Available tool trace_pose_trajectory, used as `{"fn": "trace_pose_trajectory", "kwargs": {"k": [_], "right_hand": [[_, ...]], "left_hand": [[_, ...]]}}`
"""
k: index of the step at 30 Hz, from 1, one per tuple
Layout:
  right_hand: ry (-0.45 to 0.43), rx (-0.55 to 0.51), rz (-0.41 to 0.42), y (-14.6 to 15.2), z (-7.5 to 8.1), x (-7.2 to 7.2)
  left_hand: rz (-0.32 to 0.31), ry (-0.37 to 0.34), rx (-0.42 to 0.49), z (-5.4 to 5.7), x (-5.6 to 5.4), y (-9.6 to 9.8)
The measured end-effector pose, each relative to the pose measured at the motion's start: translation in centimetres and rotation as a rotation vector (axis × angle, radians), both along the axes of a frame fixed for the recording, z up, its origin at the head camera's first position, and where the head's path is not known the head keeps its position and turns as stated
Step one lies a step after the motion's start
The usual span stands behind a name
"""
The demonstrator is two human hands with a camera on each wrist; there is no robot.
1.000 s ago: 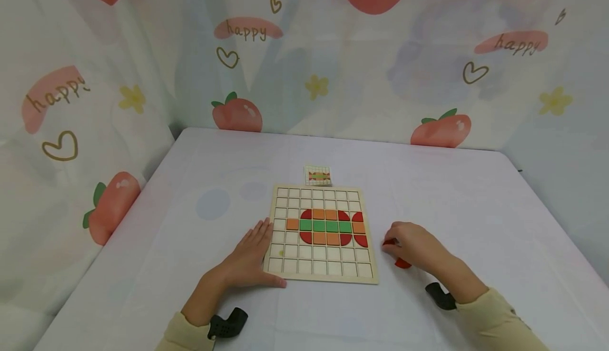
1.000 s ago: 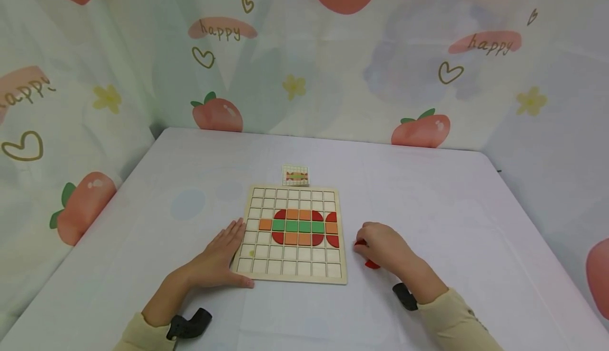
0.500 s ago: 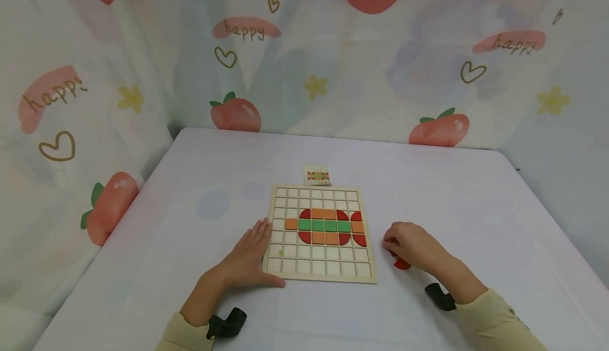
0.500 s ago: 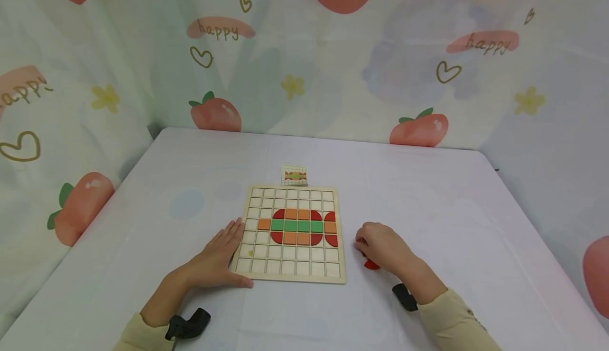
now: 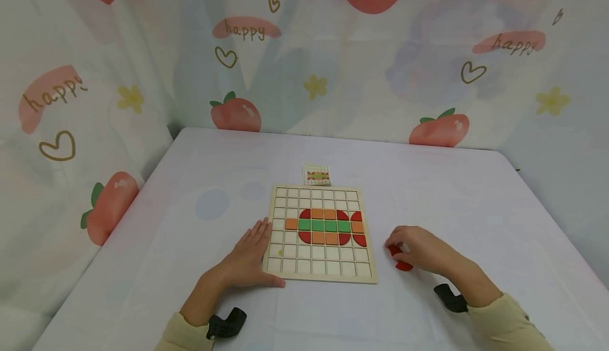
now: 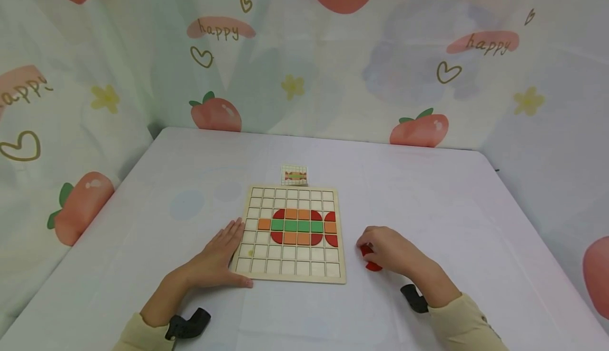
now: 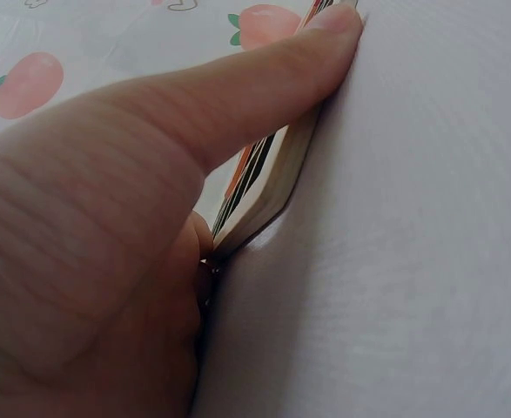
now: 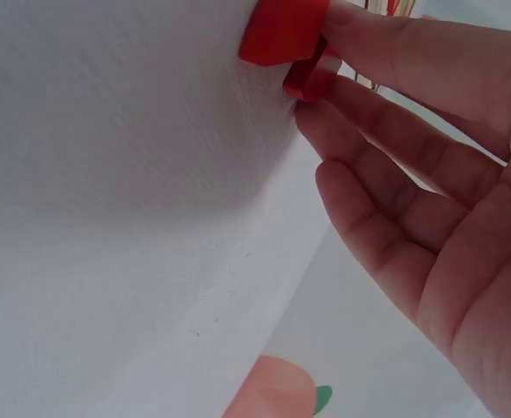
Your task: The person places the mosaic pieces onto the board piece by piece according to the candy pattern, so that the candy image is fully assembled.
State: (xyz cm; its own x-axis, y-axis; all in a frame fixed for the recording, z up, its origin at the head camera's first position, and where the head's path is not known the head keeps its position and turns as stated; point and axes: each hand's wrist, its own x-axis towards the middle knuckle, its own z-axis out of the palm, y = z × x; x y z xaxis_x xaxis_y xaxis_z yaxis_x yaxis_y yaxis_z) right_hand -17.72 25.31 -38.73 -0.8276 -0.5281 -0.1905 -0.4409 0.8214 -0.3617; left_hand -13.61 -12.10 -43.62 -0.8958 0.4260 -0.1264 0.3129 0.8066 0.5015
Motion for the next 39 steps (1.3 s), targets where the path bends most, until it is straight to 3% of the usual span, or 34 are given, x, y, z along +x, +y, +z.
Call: {"fn": "trace_pose_trajectory", "kwargs": {"k": [14, 28, 39], "right_hand": [[0.060, -0.026, 0.156, 0.5, -0.2, -0.2], [0.080, -0.057, 0.088, -0.4, -0.2, -1.7], [0.117, -0.087, 0.106, -2.9, 1.0, -2.3]], "left_hand": [[-0.002, 0.004, 0.004, -0.1, -0.1, 0.1], [0.004, 0.001, -0.009, 0.0, -0.1, 0.1], [0.005, -0.003, -0.014, -0.2, -0.1, 0.0]]}}
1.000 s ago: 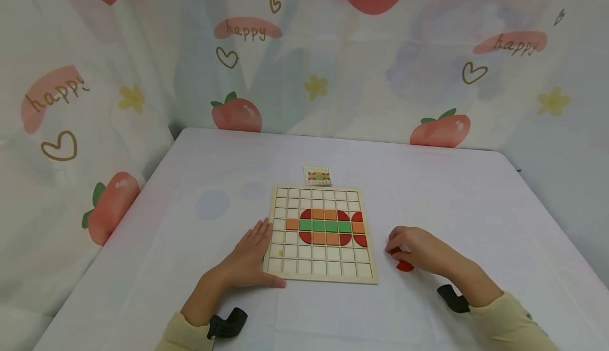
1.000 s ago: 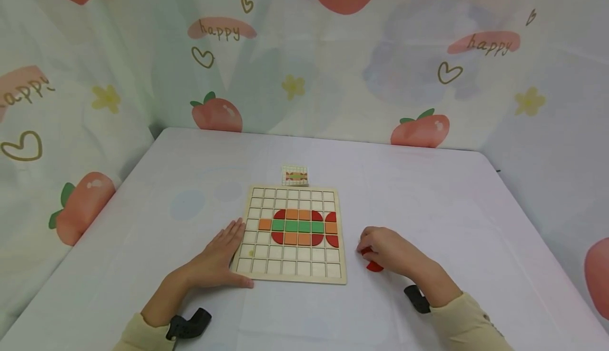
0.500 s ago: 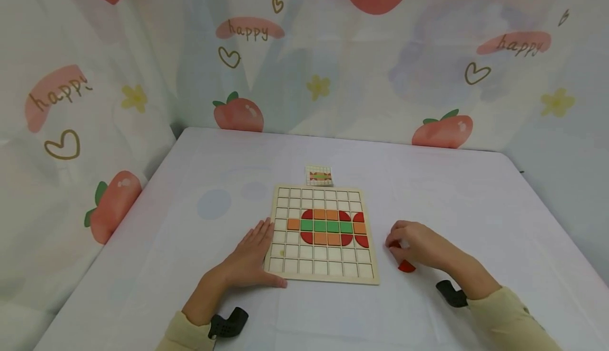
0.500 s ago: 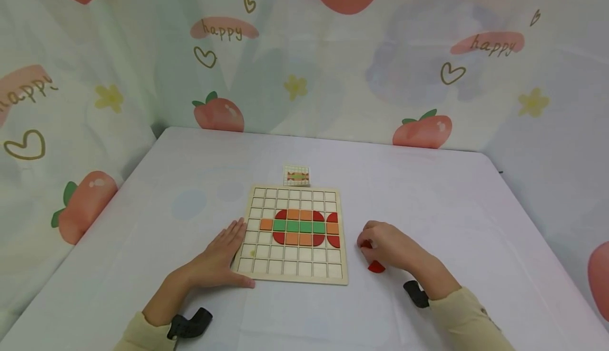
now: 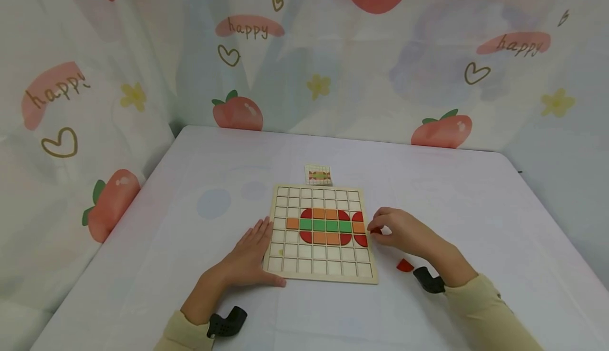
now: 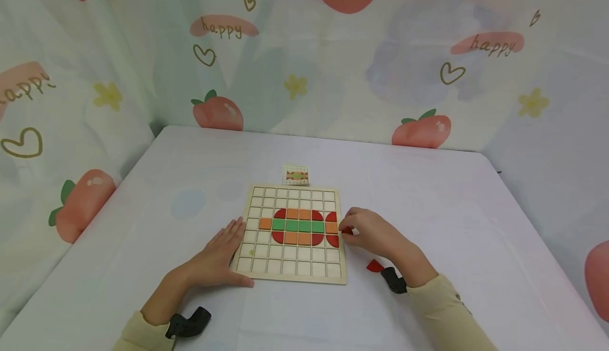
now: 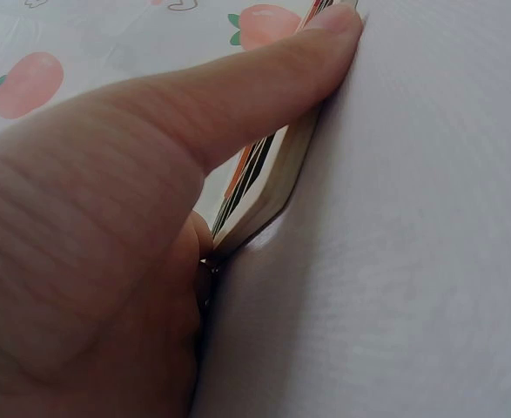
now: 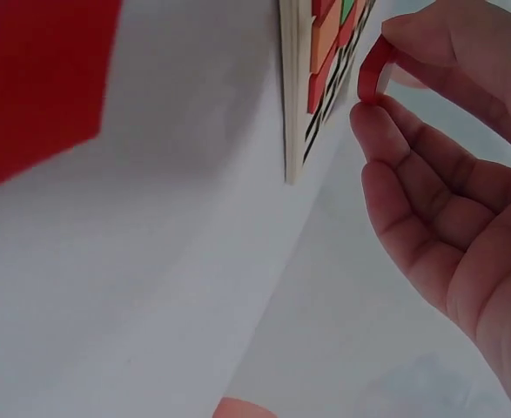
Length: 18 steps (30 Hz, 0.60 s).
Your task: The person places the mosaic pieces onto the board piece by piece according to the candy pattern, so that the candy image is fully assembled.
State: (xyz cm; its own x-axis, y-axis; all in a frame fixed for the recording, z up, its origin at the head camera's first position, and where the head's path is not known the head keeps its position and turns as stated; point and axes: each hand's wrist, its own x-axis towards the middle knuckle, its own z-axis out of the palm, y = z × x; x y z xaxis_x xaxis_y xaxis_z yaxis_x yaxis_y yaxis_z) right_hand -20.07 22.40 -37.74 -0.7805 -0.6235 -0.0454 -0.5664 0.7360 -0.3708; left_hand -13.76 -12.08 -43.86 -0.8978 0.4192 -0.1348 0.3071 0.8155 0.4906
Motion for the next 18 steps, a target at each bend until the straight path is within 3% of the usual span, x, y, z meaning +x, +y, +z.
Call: {"fn": "trace_pose_trajectory", "kwargs": {"k": [6, 18], "right_hand": [[0.003, -0.028, 0.018, -1.4, 0.3, -0.4], [0.068, -0.055, 0.133, -4.6, 0.7, -1.3]], "left_hand": [[0.002, -0.006, 0.001, 0.3, 0.1, 0.0], [-0.003, 0.001, 0.005, -0.1, -0.1, 0.0]]}}
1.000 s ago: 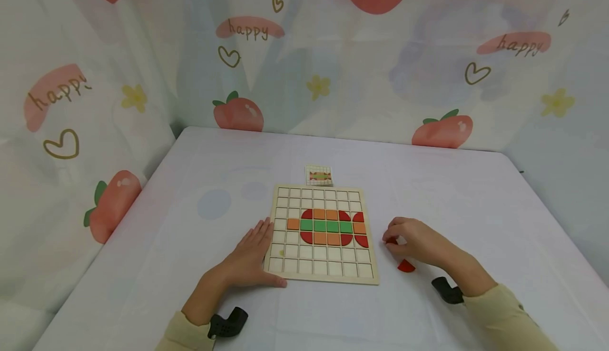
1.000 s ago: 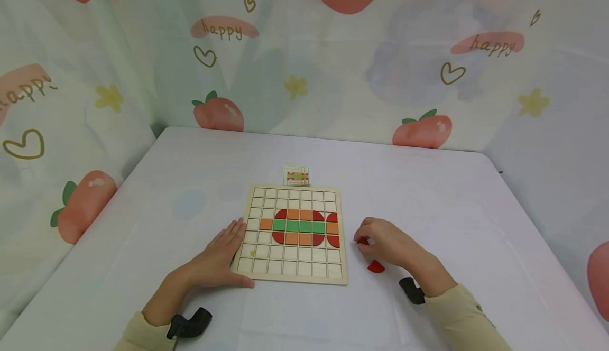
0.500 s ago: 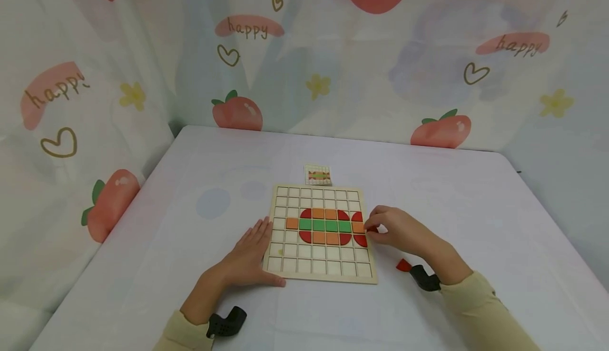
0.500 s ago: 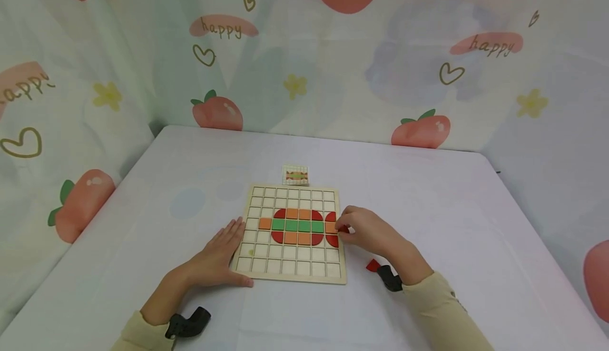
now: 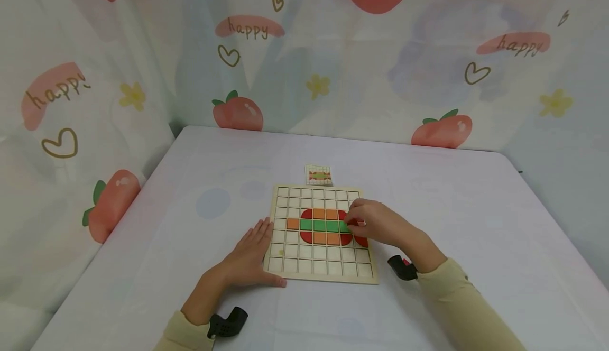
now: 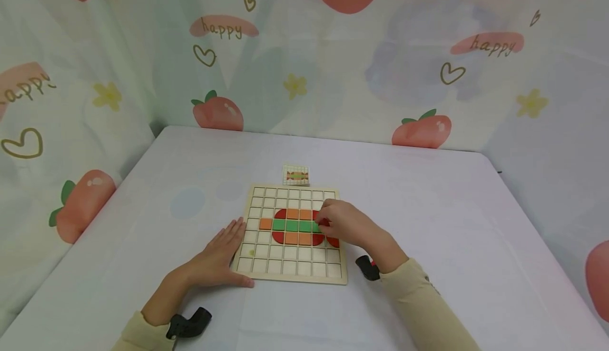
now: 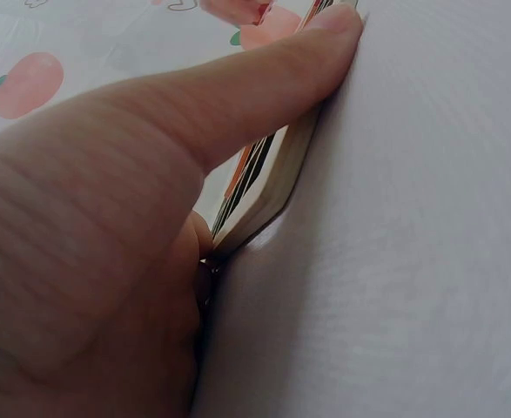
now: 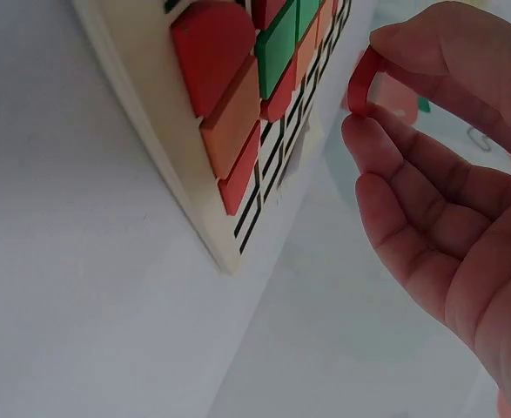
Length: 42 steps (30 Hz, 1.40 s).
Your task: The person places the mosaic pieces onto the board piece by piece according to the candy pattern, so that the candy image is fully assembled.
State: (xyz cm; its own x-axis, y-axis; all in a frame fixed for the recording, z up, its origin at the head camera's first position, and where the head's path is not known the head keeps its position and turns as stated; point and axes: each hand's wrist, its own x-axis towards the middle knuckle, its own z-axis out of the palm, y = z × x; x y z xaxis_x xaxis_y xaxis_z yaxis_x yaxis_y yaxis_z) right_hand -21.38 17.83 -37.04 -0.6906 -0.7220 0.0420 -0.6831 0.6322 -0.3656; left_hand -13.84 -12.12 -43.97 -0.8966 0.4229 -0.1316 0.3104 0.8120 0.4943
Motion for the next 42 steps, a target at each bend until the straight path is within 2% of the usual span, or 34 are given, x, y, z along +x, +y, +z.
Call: {"fn": "trace_pose_trajectory", "kwargs": {"k": [14, 17, 22, 42], "right_hand": [[0.016, -0.023, 0.089, -3.0, 0.2, -1.1], [-0.002, -0.037, 0.115, -3.5, 0.2, -1.3], [-0.042, -0.035, 0.103, -4.1, 0.2, -1.4], [-0.026, -0.007, 0.185, -6.7, -1.2, -2.7]], "left_hand": [[0.004, -0.005, 0.000, 0.1, 0.1, 0.1], [0.007, -0.003, 0.001, 0.1, 0.1, 0.1], [0.003, -0.002, 0.007, 0.1, 0.1, 0.1], [-0.005, -0.006, -0.001, 0.2, 0.0, 0.0]]}}
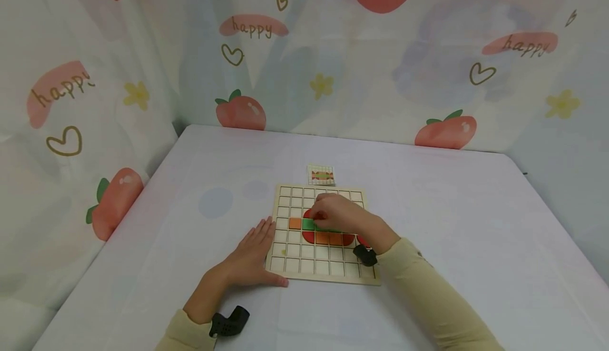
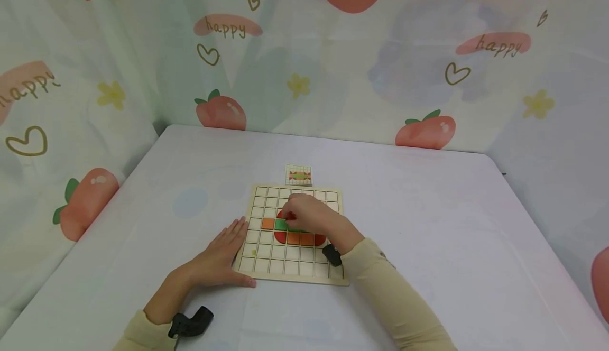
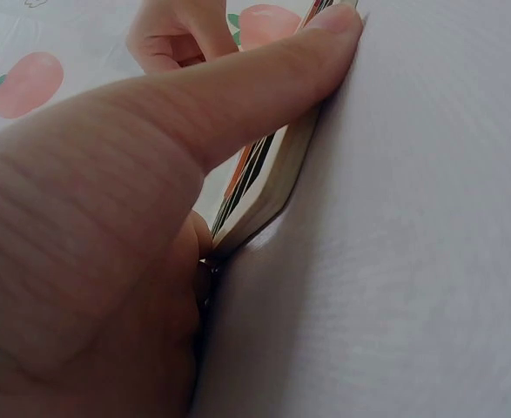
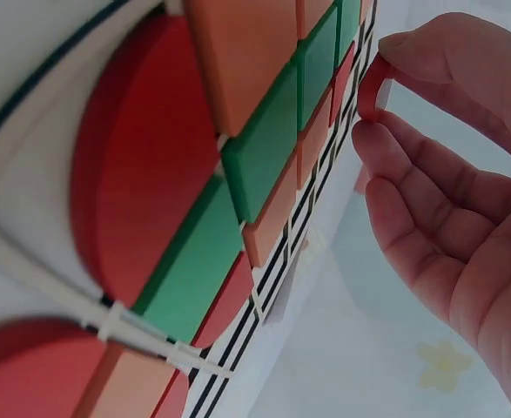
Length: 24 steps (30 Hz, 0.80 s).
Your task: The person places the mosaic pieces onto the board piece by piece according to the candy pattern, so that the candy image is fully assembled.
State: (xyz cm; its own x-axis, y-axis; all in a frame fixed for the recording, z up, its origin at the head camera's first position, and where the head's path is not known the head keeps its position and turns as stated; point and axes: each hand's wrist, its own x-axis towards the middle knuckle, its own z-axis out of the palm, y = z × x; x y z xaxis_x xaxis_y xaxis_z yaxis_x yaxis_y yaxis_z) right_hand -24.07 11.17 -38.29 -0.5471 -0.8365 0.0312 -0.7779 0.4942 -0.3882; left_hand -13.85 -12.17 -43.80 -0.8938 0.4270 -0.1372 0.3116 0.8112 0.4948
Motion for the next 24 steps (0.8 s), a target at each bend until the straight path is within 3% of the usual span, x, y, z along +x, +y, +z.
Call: {"fn": "trace_pose_trajectory", "kwargs": {"k": [7, 24], "right_hand": [[-0.006, 0.004, 0.027, -0.9, -0.3, -0.1], [-0.012, 0.083, -0.011, -2.9, -0.2, -0.7]], "left_hand": [[-0.004, 0.003, -0.005, 0.0, 0.0, 0.0], [-0.008, 0.002, 0.012, -0.1, 0.0, -0.1]]}}
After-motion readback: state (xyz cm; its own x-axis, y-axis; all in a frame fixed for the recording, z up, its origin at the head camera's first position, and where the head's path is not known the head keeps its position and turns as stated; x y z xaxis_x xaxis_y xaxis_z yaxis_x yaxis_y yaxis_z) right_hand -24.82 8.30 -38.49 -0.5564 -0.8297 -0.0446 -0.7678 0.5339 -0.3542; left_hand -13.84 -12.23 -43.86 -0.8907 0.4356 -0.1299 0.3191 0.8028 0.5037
